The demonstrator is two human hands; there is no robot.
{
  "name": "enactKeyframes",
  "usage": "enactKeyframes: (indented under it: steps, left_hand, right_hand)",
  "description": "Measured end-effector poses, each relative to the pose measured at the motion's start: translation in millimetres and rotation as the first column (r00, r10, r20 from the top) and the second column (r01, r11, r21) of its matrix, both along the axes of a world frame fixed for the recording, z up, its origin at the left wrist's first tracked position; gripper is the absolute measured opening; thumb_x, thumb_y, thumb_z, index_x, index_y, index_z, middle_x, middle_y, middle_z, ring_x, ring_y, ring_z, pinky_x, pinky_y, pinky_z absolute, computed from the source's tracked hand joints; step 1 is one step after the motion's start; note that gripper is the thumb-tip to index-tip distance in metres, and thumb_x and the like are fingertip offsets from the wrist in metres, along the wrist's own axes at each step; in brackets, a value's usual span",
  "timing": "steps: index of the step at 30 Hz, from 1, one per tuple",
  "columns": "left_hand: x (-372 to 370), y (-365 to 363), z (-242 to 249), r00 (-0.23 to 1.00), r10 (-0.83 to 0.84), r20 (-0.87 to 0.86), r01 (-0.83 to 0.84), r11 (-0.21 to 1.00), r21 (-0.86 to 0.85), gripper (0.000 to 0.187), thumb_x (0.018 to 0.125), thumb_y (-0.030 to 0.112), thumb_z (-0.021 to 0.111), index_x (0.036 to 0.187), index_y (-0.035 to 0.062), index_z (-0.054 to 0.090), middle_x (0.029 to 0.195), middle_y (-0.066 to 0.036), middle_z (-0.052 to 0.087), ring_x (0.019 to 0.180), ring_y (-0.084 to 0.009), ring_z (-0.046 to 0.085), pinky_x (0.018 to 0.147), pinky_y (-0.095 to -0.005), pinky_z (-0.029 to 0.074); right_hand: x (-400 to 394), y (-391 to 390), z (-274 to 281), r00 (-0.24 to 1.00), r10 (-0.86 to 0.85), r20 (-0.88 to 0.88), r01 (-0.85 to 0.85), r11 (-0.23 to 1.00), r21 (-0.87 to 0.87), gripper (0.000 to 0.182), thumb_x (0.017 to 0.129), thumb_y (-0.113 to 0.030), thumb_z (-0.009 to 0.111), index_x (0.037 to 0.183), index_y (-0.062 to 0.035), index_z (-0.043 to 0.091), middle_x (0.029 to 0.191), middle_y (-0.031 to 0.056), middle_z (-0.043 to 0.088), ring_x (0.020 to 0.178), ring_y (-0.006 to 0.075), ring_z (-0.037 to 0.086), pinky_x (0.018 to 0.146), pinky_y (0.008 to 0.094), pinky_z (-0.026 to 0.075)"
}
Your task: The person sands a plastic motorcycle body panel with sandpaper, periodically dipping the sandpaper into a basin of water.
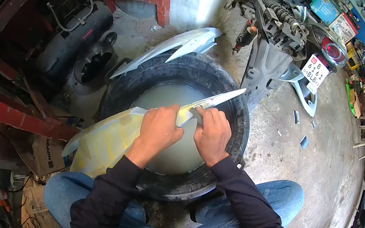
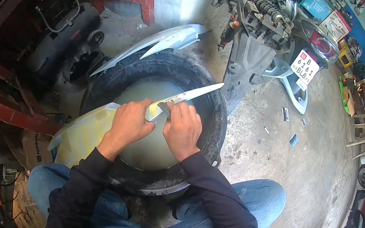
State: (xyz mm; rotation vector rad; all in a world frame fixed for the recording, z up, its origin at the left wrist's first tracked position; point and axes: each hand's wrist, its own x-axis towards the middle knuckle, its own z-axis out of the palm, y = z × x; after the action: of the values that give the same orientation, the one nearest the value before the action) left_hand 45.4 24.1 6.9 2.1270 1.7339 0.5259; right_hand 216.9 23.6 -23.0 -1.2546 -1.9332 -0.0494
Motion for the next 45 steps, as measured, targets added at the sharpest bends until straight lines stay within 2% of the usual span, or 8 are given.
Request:
enactKeyframes:
  steps: [7,18,21,23,25,27,29,45]
  left_hand:
    - [1,-1,4,1.0,-0.005,-0.011,0.005,1.0,-0.009,0.031,0.072,0.014,0.071,0.099,-0.0013,0.068,0.083,-0.027,0.072,0.081,-0.0454,0.071,0.08,-0.053,0.055]
    - [1,3,1,1.0,-0.005,0.011,0.005,1.0,0.005,0.03,0.072,0.013,0.07,0.099,-0.0012,0.068,0.083,-0.026,0.072,0.081,-0.0457,0.07,0.079,-0.0533,0.056]
    - [1,0,-2,0.999,-0.035,-0.027,0.035,0.999,0.0,0.032,0.071,0.013,0.07,0.1,-0.0015,0.069,0.083,-0.026,0.072,0.081,-0.0457,0.07,0.079,-0.0534,0.056]
    - [-1,3,-4,1.0,-0.001,0.011,0.001,1.0,0.026,0.034,0.071,0.013,0.07,0.102,-0.0016,0.069,0.083,-0.026,0.072,0.081,-0.046,0.07,0.08,-0.0536,0.056]
    - [1,4,3,1.0,0.001,-0.005,-0.001,1.0,0.018,0.035,0.071,0.013,0.07,0.102,-0.0015,0.07,0.083,-0.026,0.072,0.082,-0.0462,0.07,0.08,-0.0537,0.055]
    - [1,-2,-1,1.0,-0.007,-0.02,0.007,1.0,-0.009,0.035,0.071,0.013,0.07,0.103,-0.0015,0.07,0.084,-0.026,0.072,0.082,-0.0463,0.07,0.08,-0.0537,0.055]
    - [0,4,-1,1.0,0.007,-0.004,-0.007,0.999,-0.054,0.05,0.068,0.015,0.069,0.115,-0.0009,0.071,0.089,-0.028,0.072,0.087,-0.0469,0.069,0.082,-0.0531,0.055]
    - [0,1,1,1.0,-0.015,0.003,0.015,0.999,-0.035,0.052,0.067,0.016,0.07,0.116,-0.0026,0.071,0.086,-0.028,0.071,0.085,-0.0469,0.07,0.08,-0.0525,0.055]
  right_hand:
    - [-3,-3,-4,1.0,-0.025,0.017,0.025,1.0,-0.014,0.041,0.068,0.004,0.068,0.106,-0.0068,0.07,0.088,0.007,0.06,0.081,0.0281,0.06,0.068,0.0408,0.046]
    - [-1,1,-1,0.999,-0.032,-0.025,0.032,0.999,-0.015,0.039,0.069,0.006,0.067,0.106,-0.0067,0.07,0.088,0.0076,0.062,0.082,0.0298,0.061,0.07,0.0411,0.047]
    - [-5,-3,-4,0.996,-0.074,-0.055,0.074,0.997,-0.002,0.039,0.069,0.005,0.067,0.106,-0.0072,0.071,0.087,0.0079,0.062,0.083,0.0297,0.062,0.069,0.0415,0.047]
    - [-5,-10,-3,0.999,0.006,-0.035,-0.008,0.999,-0.046,0.037,0.07,0.005,0.067,0.104,-0.0064,0.07,0.088,0.0085,0.062,0.083,0.0302,0.062,0.07,0.042,0.047]
    - [0,1,-3,1.0,-0.012,-0.023,0.011,0.998,-0.069,0.036,0.07,0.006,0.067,0.104,-0.0053,0.07,0.089,0.0096,0.062,0.084,0.0315,0.062,0.071,0.0435,0.048]
    - [4,8,-5,0.99,-0.097,-0.103,0.093,0.995,-0.04,0.037,0.07,0.006,0.067,0.105,-0.0051,0.07,0.088,0.0105,0.061,0.084,0.0318,0.062,0.072,0.0441,0.049]
    - [0,-8,0,0.995,-0.052,-0.08,0.045,0.995,-0.086,0.034,0.074,0.007,0.067,0.105,-0.0047,0.07,0.09,0.0117,0.062,0.084,0.0335,0.062,0.074,0.0431,0.05]
    - [2,3,0,0.987,-0.08,-0.139,0.071,0.995,-0.065,0.034,0.073,0.007,0.067,0.105,-0.0042,0.069,0.091,0.0121,0.063,0.086,0.0338,0.063,0.075,0.0441,0.05]
